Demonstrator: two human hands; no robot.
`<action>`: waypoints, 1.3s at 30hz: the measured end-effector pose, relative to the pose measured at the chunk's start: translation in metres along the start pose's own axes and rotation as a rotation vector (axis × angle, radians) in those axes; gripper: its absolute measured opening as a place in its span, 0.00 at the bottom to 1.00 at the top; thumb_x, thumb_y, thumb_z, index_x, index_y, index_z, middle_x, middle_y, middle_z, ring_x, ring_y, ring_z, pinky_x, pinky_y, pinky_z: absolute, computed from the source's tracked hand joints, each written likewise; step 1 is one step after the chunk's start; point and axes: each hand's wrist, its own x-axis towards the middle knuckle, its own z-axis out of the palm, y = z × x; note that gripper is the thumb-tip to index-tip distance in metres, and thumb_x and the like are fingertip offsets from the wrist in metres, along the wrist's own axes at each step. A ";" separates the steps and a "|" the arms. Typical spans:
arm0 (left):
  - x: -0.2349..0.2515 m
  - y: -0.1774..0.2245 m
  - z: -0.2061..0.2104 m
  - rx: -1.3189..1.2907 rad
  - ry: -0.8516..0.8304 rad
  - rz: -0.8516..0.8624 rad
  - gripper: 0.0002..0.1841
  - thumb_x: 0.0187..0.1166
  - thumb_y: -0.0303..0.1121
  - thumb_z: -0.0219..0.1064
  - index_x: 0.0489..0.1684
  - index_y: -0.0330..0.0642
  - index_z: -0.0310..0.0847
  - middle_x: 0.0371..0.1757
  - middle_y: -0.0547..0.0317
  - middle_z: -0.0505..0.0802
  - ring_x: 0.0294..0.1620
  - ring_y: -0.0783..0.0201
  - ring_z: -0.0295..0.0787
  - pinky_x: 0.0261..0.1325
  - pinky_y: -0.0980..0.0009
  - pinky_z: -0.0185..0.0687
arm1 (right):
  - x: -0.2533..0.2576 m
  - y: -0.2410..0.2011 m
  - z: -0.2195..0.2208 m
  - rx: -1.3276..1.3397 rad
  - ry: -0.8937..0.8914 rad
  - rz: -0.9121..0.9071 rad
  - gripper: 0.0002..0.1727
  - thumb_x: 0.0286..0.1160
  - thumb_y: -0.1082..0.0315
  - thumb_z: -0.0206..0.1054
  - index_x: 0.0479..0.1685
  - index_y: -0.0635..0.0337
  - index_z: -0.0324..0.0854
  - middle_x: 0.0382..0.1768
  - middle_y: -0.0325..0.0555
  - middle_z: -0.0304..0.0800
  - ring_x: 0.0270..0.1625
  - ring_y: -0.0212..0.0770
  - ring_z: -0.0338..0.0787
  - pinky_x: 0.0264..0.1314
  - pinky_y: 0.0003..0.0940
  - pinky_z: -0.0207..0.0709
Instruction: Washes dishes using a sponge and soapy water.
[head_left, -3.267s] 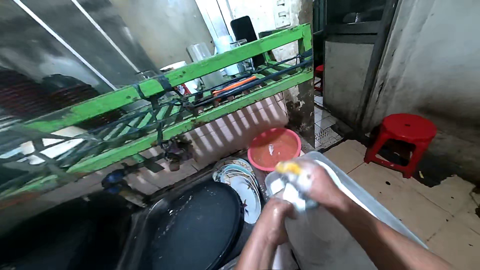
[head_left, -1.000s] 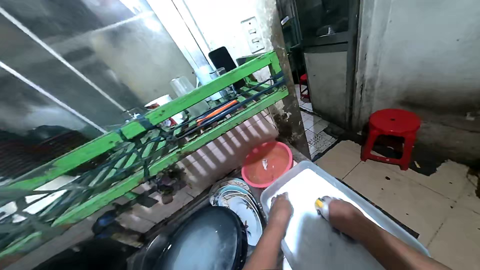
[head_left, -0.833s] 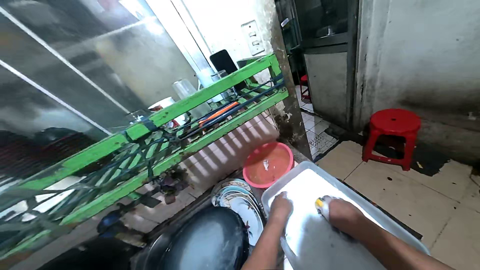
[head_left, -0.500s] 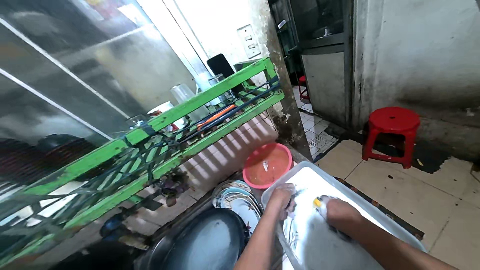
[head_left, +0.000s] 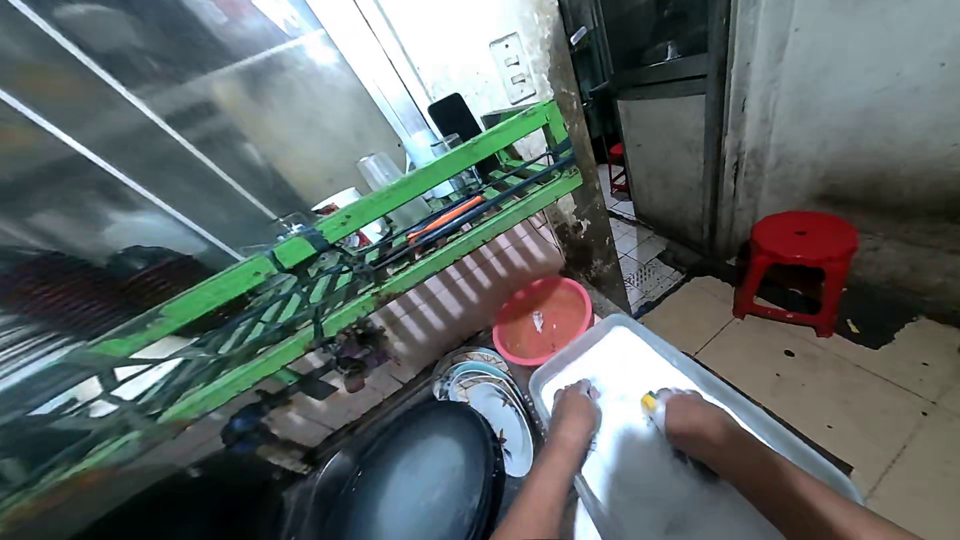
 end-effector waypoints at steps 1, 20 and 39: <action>-0.001 0.001 -0.003 -0.010 -0.007 0.003 0.17 0.87 0.35 0.55 0.64 0.40 0.85 0.69 0.46 0.88 0.75 0.48 0.80 0.80 0.48 0.69 | 0.001 0.001 -0.002 0.013 0.006 -0.010 0.27 0.87 0.54 0.56 0.75 0.63 0.75 0.74 0.63 0.79 0.81 0.64 0.76 0.74 0.67 0.73; -0.023 0.003 -0.044 -0.384 0.110 -0.021 0.20 0.89 0.35 0.58 0.75 0.39 0.79 0.70 0.44 0.87 0.71 0.53 0.83 0.78 0.54 0.73 | 0.023 0.019 0.005 0.294 0.191 -0.200 0.26 0.91 0.52 0.53 0.74 0.61 0.77 0.69 0.62 0.84 0.75 0.59 0.82 0.79 0.60 0.71; -0.134 0.032 -0.032 -1.112 0.257 -0.101 0.27 0.63 0.13 0.65 0.67 0.29 0.78 0.44 0.46 0.89 0.40 0.61 0.85 0.42 0.63 0.83 | 0.031 -0.056 -0.011 0.643 0.463 -0.191 0.27 0.88 0.56 0.57 0.77 0.66 0.74 0.66 0.66 0.86 0.70 0.61 0.85 0.75 0.61 0.75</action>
